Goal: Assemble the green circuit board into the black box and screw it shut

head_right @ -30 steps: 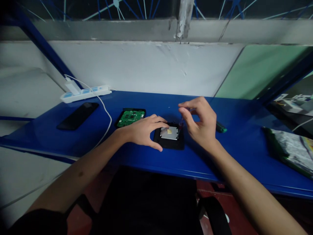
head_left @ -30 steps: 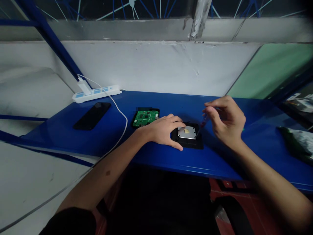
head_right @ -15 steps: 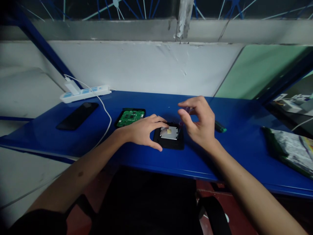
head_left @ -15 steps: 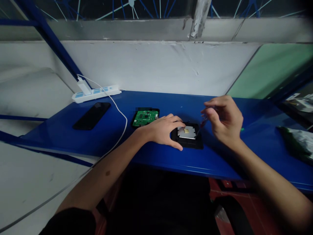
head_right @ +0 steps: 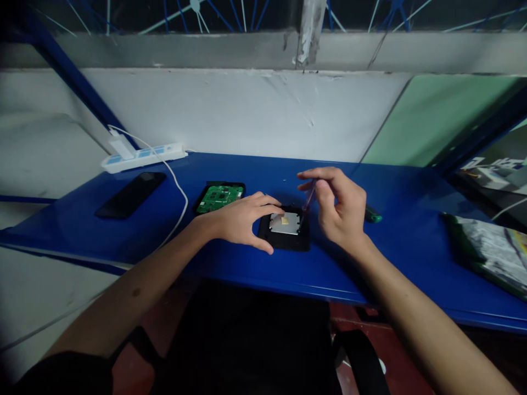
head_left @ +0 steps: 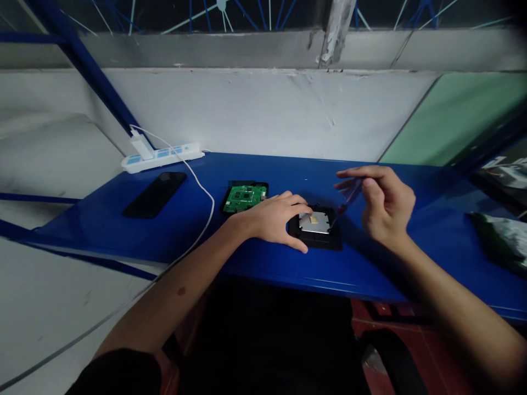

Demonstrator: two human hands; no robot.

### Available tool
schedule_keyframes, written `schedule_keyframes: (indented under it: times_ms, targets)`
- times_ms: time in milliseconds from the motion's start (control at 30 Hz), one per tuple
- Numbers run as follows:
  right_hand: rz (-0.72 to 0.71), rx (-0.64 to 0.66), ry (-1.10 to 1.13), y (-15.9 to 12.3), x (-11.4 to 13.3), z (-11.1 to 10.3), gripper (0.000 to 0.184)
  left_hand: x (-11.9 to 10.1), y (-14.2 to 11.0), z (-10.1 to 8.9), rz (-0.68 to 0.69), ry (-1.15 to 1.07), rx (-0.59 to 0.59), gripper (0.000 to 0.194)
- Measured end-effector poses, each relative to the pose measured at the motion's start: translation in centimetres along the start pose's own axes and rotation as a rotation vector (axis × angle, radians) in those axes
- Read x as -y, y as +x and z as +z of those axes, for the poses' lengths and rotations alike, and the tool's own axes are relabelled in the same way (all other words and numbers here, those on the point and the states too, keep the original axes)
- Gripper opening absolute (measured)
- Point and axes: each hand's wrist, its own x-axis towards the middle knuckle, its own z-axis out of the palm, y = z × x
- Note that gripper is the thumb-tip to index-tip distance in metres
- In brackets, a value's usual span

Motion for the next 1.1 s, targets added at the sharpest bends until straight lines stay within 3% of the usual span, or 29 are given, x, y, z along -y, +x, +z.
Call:
schedule_keyframes:
  times_ms: [200,533,667,767,967,1100]
  targets:
    - [-0.093,-0.034,-0.125,0.29,-0.49,0.13,0.011,0.22,0.03,0.20,0.010,-0.014,-0.004,0.084]
    - [0.016,-0.008,-0.033,0.01,-0.23,0.12,0.023,0.14,0.05,0.18,0.005,-0.007,-0.002,0.084]
    - [-0.076,0.001,-0.063,0.37,-0.27,0.04,0.009,0.12,0.05,0.21,0.007,-0.005,-0.009,0.083]
    - [-0.161,-0.026,-0.145,0.51,-0.29,0.07,0.014,0.10,0.04,0.19,0.011,-0.001,-0.008,0.084]
    - [-0.012,-0.037,-0.099,0.08,-0.26,0.10,0.021,0.13,0.02,0.12,0.010,-0.021,-0.003,0.083]
    - [0.010,-0.011,-0.023,-0.06,-0.19,-0.05,0.022,0.18,0.00,0.15,0.008,-0.028,-0.009,0.083]
